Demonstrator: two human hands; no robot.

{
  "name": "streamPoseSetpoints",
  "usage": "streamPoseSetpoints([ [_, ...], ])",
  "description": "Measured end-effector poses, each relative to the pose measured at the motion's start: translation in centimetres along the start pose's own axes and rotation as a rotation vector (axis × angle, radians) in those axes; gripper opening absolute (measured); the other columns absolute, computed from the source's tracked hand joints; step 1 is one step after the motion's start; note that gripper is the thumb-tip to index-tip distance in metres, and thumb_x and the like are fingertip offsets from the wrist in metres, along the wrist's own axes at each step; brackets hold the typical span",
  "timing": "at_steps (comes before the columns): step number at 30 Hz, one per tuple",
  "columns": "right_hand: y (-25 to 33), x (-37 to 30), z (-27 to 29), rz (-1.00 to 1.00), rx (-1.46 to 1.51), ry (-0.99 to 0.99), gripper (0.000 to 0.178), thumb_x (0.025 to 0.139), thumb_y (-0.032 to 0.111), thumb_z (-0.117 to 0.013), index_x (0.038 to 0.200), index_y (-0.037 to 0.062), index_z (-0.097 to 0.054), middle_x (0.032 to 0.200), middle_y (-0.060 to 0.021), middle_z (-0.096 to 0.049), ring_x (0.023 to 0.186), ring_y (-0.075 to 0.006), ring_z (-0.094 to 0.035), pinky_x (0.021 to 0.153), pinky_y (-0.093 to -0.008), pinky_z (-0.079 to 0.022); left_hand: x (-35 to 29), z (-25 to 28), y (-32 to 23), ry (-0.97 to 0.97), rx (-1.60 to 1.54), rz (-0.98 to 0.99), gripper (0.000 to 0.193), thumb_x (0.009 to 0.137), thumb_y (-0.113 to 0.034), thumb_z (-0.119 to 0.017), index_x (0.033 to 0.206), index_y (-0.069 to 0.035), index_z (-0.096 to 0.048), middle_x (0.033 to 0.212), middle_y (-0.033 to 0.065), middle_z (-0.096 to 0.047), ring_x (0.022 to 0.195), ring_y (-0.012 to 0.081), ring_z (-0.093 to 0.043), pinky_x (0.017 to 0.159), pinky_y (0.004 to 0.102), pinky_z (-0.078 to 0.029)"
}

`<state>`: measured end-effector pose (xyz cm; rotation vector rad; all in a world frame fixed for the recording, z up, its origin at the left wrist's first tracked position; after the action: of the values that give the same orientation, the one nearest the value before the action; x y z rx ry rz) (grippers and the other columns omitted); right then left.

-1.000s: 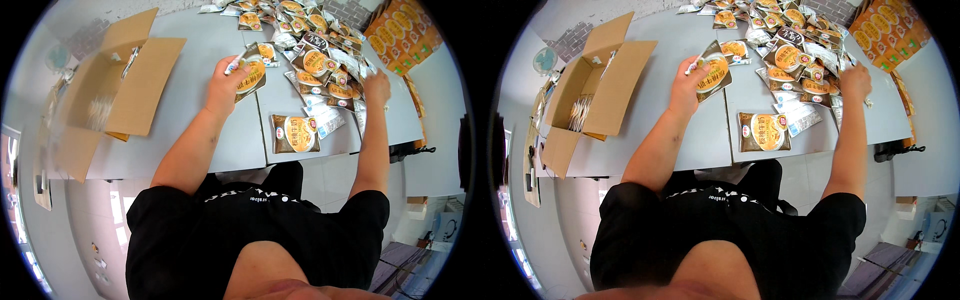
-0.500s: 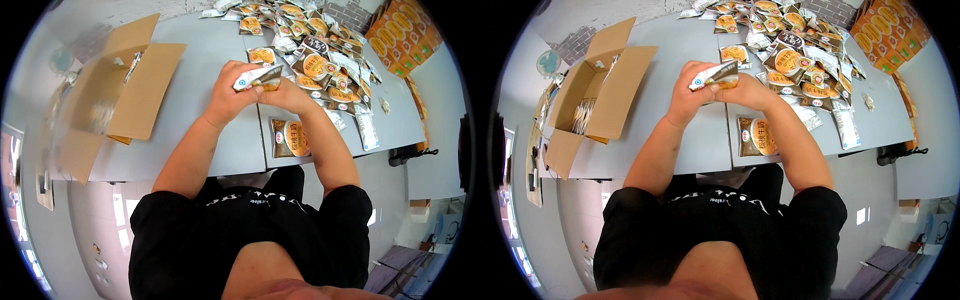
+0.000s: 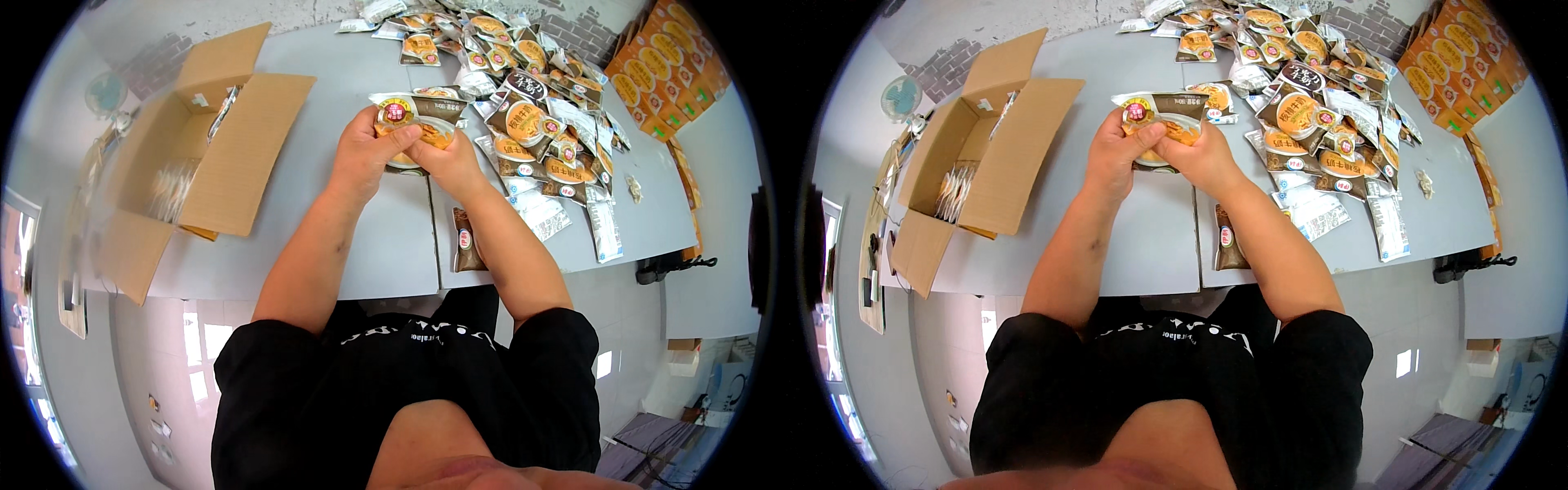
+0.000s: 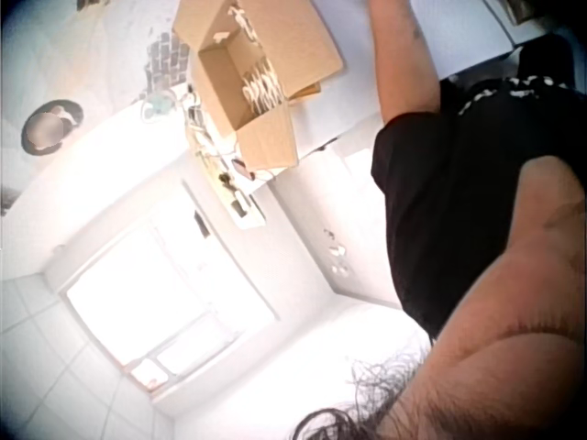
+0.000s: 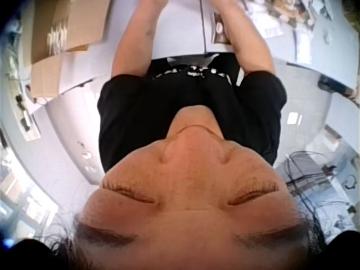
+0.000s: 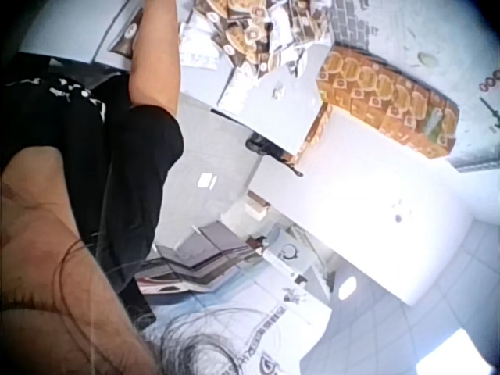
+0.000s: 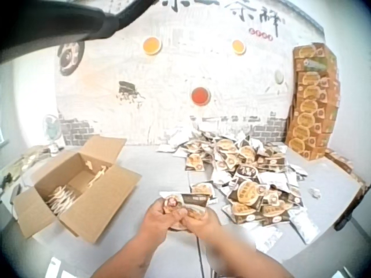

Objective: The person picks up individual packets of instant noodles from a pile on a table, turns them over, and places them into a cardboard box. The process is repeated for multiple packets throughout the clip.

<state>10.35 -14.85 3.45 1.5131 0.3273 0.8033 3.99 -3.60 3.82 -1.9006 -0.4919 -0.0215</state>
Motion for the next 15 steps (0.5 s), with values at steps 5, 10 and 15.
streamPoseSetpoints([
  [5,-0.6,-0.4,0.4,-0.049,0.152,0.056,0.03,0.088,0.016,-0.065,0.114,0.0023,-0.062,0.106,-0.0037,-0.066,0.093,-0.0121,-0.062,0.08,-0.0263,-0.05,0.3,0.0,0.8,0.042,0.06,0.056,0.046,0.082,-0.022,-0.075,0.115,0.003,-0.053,0.106,0.0101,-0.063,0.092,0.0137,-0.061,0.081,0.0273,-0.051],
  [10,-1.2,-0.6,0.0,-0.108,0.257,0.051,0.03,0.085,0.015,-0.07,0.112,0.0026,-0.064,0.102,-0.0038,-0.068,0.09,-0.0112,-0.063,0.077,-0.0258,-0.051,0.2,0.4,0.7,-0.067,0.044,-0.003,0.044,0.087,-0.028,-0.071,0.113,0.002,-0.053,0.106,0.0103,-0.061,0.089,0.0132,-0.061,0.078,0.0277,-0.052],
  [15,-1.0,-1.1,-0.5,-0.126,0.231,0.094,0.034,0.084,0.013,-0.071,0.115,0.0023,-0.062,0.105,-0.0044,-0.067,0.093,-0.0125,-0.063,0.081,-0.0277,-0.052,-0.3,-0.2,0.5,-0.08,-0.118,-0.023,0.038,0.091,-0.028,-0.067,0.111,0.002,-0.054,0.102,0.009,-0.063,0.088,0.0129,-0.061,0.076,0.0275,-0.053],
])
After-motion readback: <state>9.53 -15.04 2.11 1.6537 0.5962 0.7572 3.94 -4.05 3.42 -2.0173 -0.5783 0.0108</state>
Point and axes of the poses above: each hand's wrist, its own x-axis towards the middle knuckle, its own z-axis out of the back of the hand, y = z × x, the point moved 5 cm from there along x, towards the middle knuckle
